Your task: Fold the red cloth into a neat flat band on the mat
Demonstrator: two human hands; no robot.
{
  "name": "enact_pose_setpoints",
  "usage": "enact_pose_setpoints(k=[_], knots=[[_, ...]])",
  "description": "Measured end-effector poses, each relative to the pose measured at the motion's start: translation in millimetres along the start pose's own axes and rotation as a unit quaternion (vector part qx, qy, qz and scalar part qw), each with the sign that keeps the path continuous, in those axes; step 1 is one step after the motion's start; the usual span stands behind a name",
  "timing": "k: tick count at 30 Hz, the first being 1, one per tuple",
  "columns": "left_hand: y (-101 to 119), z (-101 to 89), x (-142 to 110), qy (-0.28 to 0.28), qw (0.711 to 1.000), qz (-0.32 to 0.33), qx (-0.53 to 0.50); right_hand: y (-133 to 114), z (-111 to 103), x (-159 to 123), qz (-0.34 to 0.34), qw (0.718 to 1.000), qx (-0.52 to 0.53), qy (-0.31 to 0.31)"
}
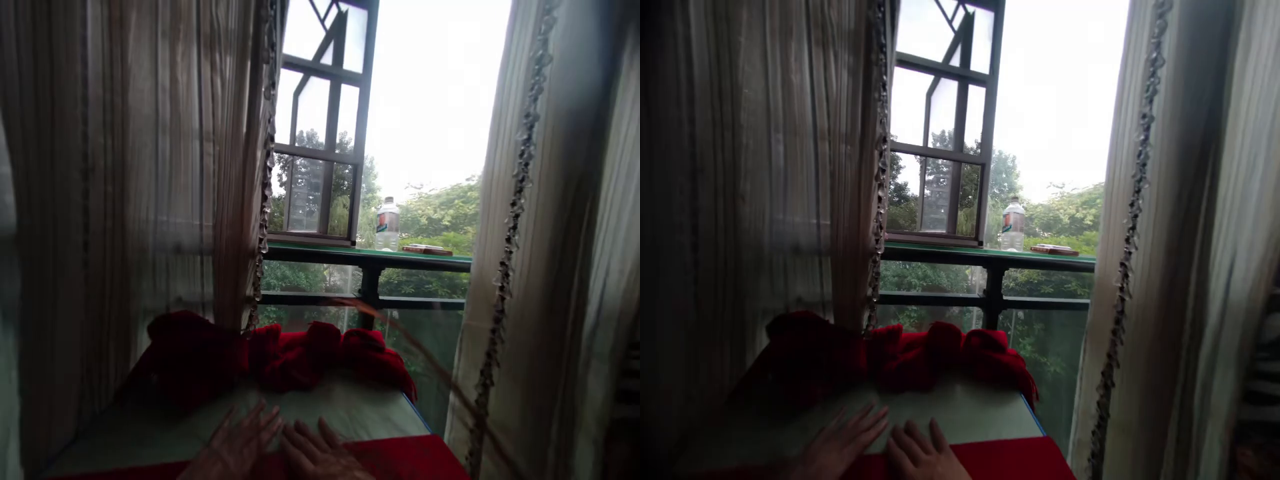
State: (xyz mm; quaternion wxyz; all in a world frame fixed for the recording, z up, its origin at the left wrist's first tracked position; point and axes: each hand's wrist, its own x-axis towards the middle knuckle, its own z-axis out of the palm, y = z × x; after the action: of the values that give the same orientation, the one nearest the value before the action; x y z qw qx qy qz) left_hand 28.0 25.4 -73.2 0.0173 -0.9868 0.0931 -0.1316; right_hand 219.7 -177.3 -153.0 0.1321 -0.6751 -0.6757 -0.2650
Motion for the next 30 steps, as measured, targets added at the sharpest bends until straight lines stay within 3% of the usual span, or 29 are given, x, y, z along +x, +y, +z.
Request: enact_pose_setpoints(k=[6, 8, 17, 23, 27, 30], knots=[[17, -12.7, 14, -0.183, 0.972, -0.071, -0.131, 15, 0, -13, -0.040, 0.999, -0.017, -0.004], [18, -15.9, 17, -0.213, 0.963, -0.082, -0.145, 19, -2, -16, -0.050, 0.999, -0.012, -0.004], [18, -39.9, -12, -0.137, 0.969, -0.019, -0.203, 19, 13, -20, -0.022, 0.999, 0.021, -0.023], [33, -65.0, -13, -0.166, 0.965, -0.056, -0.194, 27, 20, -30, -0.023, 0.996, 0.040, -0.078], [33, -66.4, -14, -0.160, 0.965, -0.051, -0.202, 18, 23, -34, 0.000, 0.997, 0.037, -0.073], [32, -65.4, -13, -0.157, 0.964, -0.054, -0.209, 6, 11, -30, 0.031, 0.996, 0.043, -0.067]])
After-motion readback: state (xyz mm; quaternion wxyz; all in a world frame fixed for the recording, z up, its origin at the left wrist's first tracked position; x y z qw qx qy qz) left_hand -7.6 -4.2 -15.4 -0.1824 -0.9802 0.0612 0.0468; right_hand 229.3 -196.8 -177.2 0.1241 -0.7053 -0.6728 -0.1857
